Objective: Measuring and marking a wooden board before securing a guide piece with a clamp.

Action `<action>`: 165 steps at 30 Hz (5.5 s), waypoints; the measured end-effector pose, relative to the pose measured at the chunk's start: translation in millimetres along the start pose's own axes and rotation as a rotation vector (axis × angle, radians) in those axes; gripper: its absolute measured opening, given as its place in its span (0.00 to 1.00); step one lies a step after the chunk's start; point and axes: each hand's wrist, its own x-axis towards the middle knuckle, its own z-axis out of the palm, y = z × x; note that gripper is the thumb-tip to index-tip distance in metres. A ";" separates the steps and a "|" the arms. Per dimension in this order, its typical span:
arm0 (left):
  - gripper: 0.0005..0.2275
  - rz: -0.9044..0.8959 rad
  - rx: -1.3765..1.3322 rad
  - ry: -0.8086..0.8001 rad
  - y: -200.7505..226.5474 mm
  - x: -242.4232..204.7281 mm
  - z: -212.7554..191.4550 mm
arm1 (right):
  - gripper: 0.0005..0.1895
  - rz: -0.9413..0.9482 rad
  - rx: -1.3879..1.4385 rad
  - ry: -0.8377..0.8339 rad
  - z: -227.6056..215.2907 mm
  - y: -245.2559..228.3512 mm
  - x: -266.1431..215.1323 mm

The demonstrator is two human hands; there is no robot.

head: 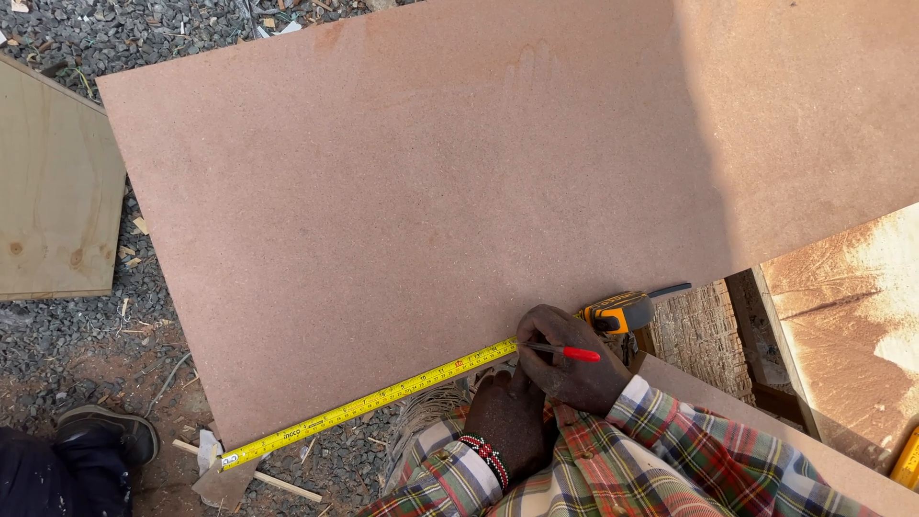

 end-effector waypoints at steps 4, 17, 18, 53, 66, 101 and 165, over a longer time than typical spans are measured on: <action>0.34 -0.001 0.028 -0.009 0.9 1.9 -0.3 | 0.04 -0.011 -0.031 0.014 2.7 4.6 -1.8; 0.32 -0.018 -0.021 -0.032 -1.2 1.8 -2.3 | 0.05 0.008 0.004 -0.001 0.8 -0.5 0.4; 0.33 -0.028 -0.044 -0.035 -0.8 2.5 -4.6 | 0.03 0.033 -0.003 0.009 1.0 0.7 -0.9; 0.37 -0.692 0.668 0.916 -272.4 29.0 -243.0 | 0.34 -0.030 -0.368 0.507 -109.3 61.1 173.1; 0.39 -1.017 0.462 0.799 -387.9 169.2 -343.3 | 0.38 -0.251 -0.151 0.564 -156.4 55.3 423.2; 0.42 -0.199 0.214 0.761 -116.5 411.2 -201.3 | 0.31 -0.148 -0.519 0.316 -222.3 40.6 414.6; 0.41 -0.253 0.161 0.643 -127.0 416.5 -158.3 | 0.07 -0.103 0.226 -0.155 -130.6 12.8 500.5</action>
